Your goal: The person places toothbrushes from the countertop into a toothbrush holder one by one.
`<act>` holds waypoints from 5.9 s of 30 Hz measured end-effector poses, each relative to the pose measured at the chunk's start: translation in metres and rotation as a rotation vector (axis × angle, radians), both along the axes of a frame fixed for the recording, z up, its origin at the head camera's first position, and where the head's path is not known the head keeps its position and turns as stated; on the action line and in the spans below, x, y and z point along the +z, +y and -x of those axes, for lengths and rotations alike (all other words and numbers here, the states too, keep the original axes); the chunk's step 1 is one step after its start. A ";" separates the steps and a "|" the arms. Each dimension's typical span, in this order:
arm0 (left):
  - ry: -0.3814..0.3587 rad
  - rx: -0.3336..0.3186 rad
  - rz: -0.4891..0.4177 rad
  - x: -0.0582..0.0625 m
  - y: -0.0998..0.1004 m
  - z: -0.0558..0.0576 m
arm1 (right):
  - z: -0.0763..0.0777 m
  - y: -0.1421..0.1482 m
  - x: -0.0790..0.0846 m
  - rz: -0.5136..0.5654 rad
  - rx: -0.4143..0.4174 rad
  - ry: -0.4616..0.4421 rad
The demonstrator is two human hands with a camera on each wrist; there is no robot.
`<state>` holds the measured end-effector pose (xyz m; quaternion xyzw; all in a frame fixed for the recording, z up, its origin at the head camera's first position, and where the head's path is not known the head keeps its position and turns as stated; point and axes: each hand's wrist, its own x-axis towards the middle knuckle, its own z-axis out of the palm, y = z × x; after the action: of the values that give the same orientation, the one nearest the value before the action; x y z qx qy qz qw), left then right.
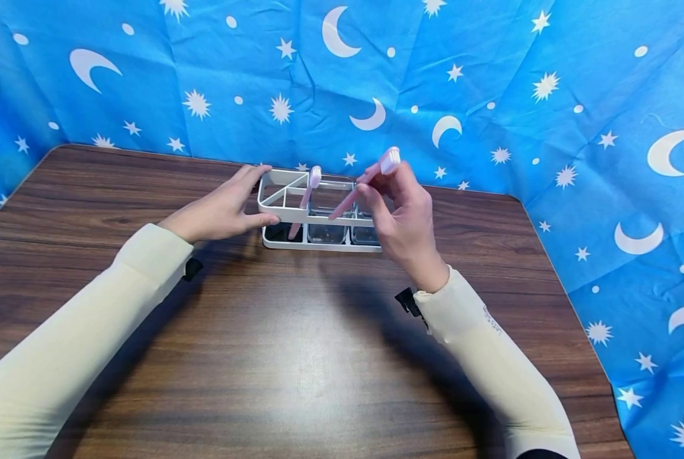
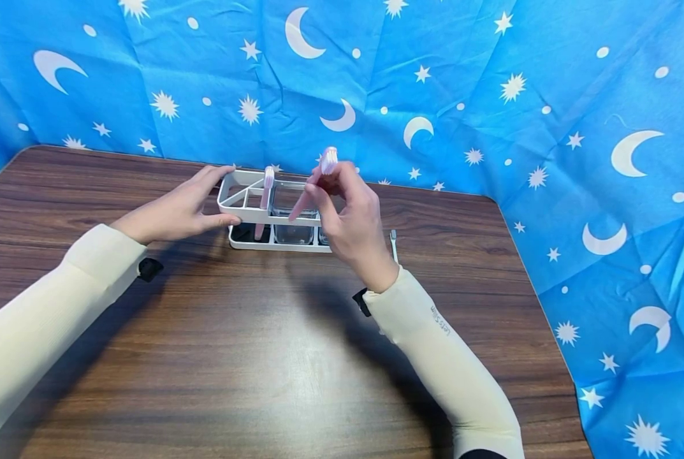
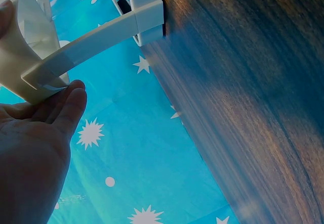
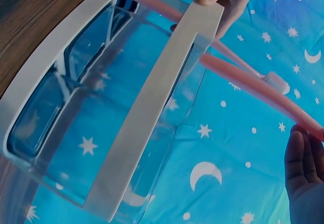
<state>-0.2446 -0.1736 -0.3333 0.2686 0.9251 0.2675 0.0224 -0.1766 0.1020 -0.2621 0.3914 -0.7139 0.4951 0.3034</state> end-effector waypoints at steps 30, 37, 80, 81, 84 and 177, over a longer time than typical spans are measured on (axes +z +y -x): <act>-0.027 0.025 0.015 0.001 0.000 -0.001 | 0.008 -0.046 -0.006 -0.040 -0.009 -0.153; -0.020 0.026 0.004 -0.001 0.000 -0.001 | 0.032 -0.049 -0.034 -0.121 -0.061 -0.191; -0.001 0.014 0.019 0.000 -0.001 0.001 | 0.042 -0.017 -0.052 -0.338 -0.269 -0.314; 0.001 0.013 0.020 0.000 -0.001 0.001 | 0.043 -0.015 -0.052 -0.336 -0.271 -0.310; 0.004 0.010 0.019 0.000 -0.001 0.001 | 0.043 -0.009 -0.052 -0.332 -0.279 -0.308; -0.033 -0.005 0.011 0.002 -0.002 0.002 | 0.042 0.129 -0.100 -0.814 -0.491 -0.975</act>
<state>-0.2467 -0.1755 -0.3308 0.2663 0.9254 0.2666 0.0396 -0.2185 0.2311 -0.3619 0.0333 -0.9666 0.2236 -0.1207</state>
